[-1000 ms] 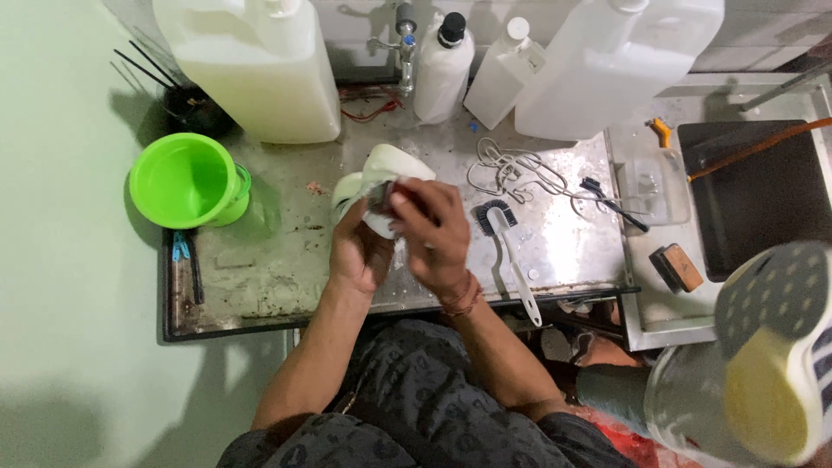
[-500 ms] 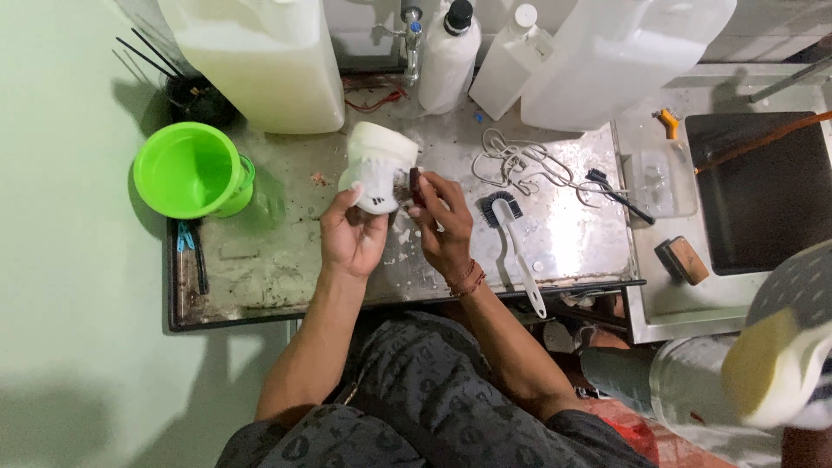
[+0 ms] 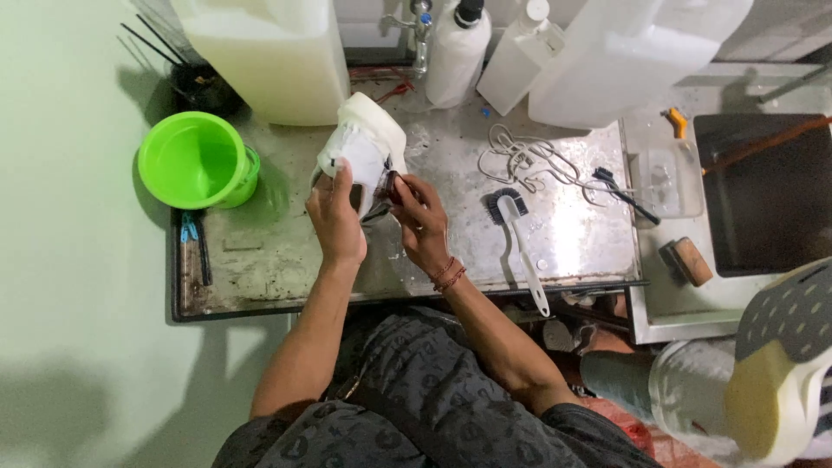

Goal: The person scrubs a white sneaker with a small brush, focusing on the upper fabric and the black stripes. They rotate the shoe to clean different sections, including the toe box and the side panels, while holding it steady with their other hand.

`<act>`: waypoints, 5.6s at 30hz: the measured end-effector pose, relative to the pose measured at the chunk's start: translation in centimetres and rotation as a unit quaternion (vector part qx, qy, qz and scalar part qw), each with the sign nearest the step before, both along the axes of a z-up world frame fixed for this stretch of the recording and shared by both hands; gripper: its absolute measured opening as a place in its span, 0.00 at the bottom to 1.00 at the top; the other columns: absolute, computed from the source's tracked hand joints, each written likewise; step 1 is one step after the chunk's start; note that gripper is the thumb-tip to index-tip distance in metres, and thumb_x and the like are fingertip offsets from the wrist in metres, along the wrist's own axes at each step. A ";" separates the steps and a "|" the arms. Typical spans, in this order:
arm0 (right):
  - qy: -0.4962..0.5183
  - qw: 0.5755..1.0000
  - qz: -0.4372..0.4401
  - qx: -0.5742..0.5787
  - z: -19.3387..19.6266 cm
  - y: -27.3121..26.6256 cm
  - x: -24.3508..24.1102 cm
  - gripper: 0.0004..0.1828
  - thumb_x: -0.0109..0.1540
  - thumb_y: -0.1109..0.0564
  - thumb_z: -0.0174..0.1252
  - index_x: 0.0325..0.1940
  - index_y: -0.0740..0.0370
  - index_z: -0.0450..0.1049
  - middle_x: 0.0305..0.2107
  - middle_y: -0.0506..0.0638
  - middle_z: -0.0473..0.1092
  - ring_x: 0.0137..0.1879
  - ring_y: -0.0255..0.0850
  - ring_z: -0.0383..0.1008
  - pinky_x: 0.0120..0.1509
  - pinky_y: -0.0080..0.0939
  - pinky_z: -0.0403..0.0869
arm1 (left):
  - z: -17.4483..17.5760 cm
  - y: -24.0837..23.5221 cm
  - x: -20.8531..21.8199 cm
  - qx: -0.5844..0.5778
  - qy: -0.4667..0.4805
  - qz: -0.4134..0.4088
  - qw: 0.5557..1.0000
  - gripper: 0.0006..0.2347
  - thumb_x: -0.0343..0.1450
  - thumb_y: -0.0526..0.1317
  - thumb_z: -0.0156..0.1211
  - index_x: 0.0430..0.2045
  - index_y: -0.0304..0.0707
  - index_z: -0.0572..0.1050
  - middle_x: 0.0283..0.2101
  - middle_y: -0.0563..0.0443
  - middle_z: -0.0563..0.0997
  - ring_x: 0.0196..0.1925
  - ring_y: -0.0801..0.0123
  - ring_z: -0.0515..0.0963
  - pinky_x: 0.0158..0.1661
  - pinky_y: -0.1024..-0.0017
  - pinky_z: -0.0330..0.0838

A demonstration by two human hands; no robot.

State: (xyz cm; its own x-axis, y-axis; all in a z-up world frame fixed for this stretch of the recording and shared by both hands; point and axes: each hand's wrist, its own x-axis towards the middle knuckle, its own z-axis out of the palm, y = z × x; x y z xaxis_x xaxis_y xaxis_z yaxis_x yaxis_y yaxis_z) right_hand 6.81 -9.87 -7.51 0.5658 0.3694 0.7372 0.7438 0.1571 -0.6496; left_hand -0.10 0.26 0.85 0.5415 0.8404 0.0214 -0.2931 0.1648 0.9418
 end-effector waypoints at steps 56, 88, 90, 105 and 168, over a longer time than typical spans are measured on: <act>0.603 0.767 -0.078 0.208 1.0 -8.6 1.9 0.20 0.71 0.46 0.47 0.60 0.60 0.69 0.35 0.63 0.77 0.28 0.47 0.79 0.23 0.43 0.78 | -7.6 -0.3 0.8 -0.467 0.049 -0.010 0.883 0.24 0.74 0.49 0.57 0.57 0.28 0.62 0.57 0.38 0.65 0.66 0.49 0.68 0.65 0.47 0.67; 0.357 0.824 -0.401 -0.182 0.5 -23.9 13.4 0.25 0.69 0.49 0.53 0.66 0.65 0.70 0.42 0.68 0.76 0.45 0.54 0.78 0.48 0.54 0.76 | -7.3 4.8 5.4 0.416 0.288 -0.292 0.812 0.21 0.71 0.36 0.65 0.05 0.41 0.64 0.08 0.54 0.58 0.14 0.72 0.57 0.23 0.69 0.52; 0.352 0.817 -0.338 -0.306 -0.7 -25.3 14.7 0.24 0.64 0.43 0.61 0.56 0.61 0.79 0.34 0.61 0.78 0.42 0.54 0.81 0.43 0.51 0.78 | -6.9 4.6 4.5 0.380 0.284 -0.304 0.826 0.21 0.71 0.36 0.62 0.04 0.41 0.63 0.07 0.55 0.58 0.14 0.72 0.53 0.22 0.70 0.50; 0.275 0.646 -0.531 -0.474 -5.0 -37.9 34.0 0.14 0.57 0.47 0.71 0.33 0.54 0.74 0.33 0.56 0.75 0.39 0.56 0.77 0.35 0.60 0.73 | -0.5 0.5 6.2 -0.289 0.452 -0.236 0.810 0.12 0.76 0.32 0.51 0.54 0.32 0.70 0.58 0.38 0.78 0.55 0.57 0.80 0.50 0.69 0.80; -0.113 0.953 -0.006 -0.280 -6.4 -6.3 6.9 0.16 0.66 0.67 0.49 0.53 0.56 0.77 0.45 0.61 0.72 0.50 0.59 0.72 0.52 0.50 0.72 | -6.0 0.2 2.9 -0.467 -0.114 -0.302 0.823 0.37 0.69 0.68 0.49 0.56 0.28 0.74 0.58 0.36 0.78 0.56 0.51 0.78 0.62 0.56 0.69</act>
State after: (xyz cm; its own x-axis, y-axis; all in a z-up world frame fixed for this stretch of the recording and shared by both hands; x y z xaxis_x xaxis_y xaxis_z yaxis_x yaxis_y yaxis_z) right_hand 13.73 -16.18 -13.94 0.4214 0.7357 0.5302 0.8748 -0.1757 -0.4515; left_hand 2.82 0.44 -5.13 0.9379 0.1274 -0.3226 -0.0445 0.9666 0.2524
